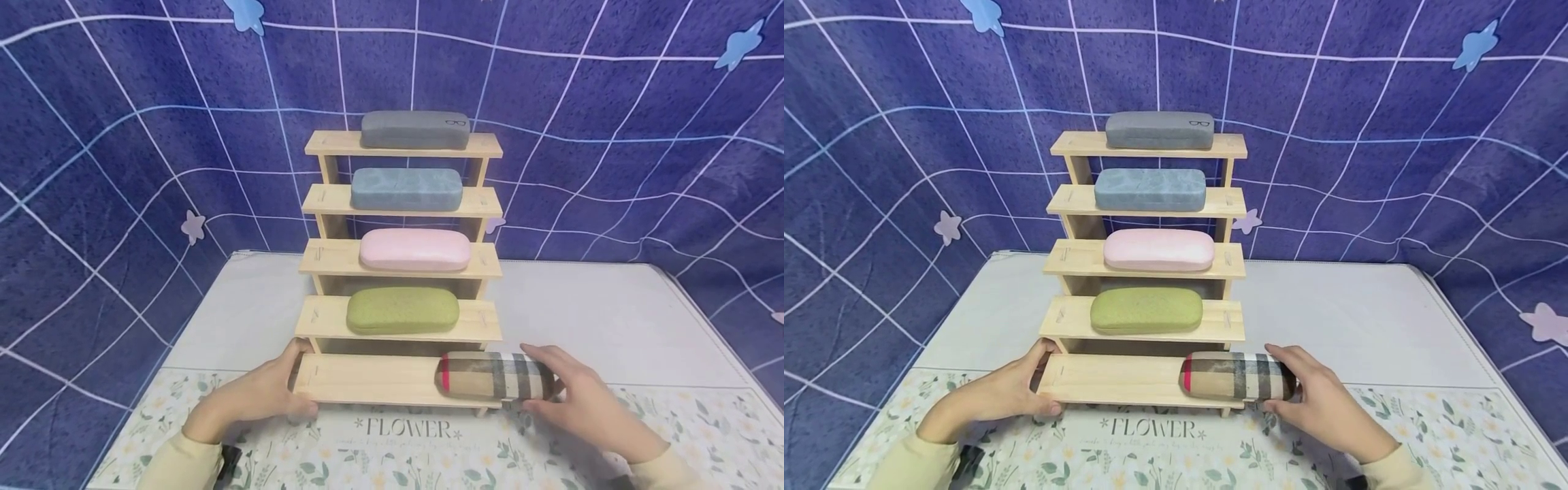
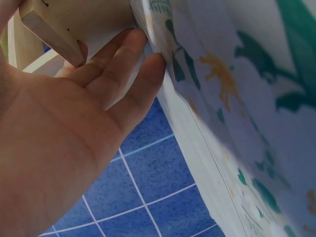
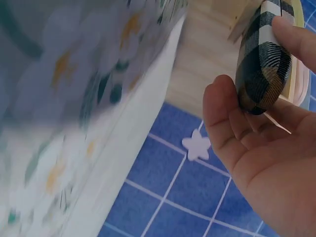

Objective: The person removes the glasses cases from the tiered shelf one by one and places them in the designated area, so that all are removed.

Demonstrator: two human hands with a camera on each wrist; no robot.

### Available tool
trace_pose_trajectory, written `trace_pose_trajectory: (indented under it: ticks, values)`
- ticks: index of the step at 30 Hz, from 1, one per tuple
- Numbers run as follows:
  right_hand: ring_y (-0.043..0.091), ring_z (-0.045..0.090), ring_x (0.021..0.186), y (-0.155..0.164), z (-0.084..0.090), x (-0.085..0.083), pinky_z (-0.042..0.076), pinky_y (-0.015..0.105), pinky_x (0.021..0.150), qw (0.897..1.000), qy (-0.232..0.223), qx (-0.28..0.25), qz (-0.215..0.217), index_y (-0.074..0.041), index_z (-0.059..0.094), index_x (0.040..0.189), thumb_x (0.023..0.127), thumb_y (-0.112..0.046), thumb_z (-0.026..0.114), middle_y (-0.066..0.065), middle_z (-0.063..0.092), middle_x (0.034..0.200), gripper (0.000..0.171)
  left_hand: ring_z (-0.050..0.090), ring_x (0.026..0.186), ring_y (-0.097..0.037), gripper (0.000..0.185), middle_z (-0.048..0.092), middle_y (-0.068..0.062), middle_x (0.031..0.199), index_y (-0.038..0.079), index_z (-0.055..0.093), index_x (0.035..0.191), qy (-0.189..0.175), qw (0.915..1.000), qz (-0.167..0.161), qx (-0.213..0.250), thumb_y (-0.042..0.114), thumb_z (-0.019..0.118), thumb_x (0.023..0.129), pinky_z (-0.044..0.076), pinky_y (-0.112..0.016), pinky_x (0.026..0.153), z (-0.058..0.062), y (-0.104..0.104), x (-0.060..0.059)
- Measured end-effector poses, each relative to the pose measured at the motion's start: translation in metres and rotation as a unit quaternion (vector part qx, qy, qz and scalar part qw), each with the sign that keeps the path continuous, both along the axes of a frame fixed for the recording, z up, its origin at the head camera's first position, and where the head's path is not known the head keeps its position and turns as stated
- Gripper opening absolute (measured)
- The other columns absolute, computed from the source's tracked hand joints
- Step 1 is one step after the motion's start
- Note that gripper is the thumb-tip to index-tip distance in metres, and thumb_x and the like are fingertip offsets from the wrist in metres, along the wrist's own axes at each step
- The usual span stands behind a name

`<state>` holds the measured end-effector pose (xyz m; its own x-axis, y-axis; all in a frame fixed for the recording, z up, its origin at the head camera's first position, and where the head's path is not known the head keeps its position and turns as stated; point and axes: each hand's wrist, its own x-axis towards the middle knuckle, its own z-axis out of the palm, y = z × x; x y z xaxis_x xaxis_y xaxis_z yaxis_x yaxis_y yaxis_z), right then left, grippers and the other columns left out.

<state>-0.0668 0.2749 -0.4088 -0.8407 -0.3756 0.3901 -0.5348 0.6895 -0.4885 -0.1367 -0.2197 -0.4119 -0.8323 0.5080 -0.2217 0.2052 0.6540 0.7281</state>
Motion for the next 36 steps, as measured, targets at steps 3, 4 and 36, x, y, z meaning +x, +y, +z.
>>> trace_pose_trajectory:
  ticks: [3,4,36]
  values:
    - [0.005,0.059,0.089,0.011,0.001,0.002,0.054,0.021,0.065,1.000,0.007,0.013,-0.004,-0.004,0.057,0.137,0.065,-0.007,0.092,0.005,0.063,0.125,0.080,0.058,0.101,-0.022,0.088,0.063,-0.008,0.116,0.013,0.035,0.137,0.006,1.0000,-0.007,0.001,0.038,0.088,0.072,0.043,-0.060,0.098,0.001,0.000,0.000]
    - [0.005,0.059,0.090,0.014,0.001,0.003,0.054,0.022,0.065,1.000,0.004,0.015,-0.006,-0.004,0.057,0.136,0.065,-0.007,0.092,0.005,0.063,0.125,0.079,0.058,0.101,-0.022,0.088,0.063,-0.008,0.116,0.013,0.035,0.137,0.005,1.0000,-0.007,0.002,0.037,0.088,0.072,0.042,-0.060,0.099,0.001,0.000,0.000]
    - [0.047,0.061,0.110,0.089,-0.010,0.033,0.048,0.063,0.089,0.978,-0.109,0.141,-0.111,0.000,0.062,0.127,0.062,-0.011,0.090,0.018,0.065,0.123,0.072,0.057,0.114,-0.029,0.089,0.059,-0.012,0.127,0.013,0.034,0.140,0.010,0.9996,-0.013,0.024,0.036,0.088,0.073,0.037,-0.065,0.104,0.000,-0.001,0.001]
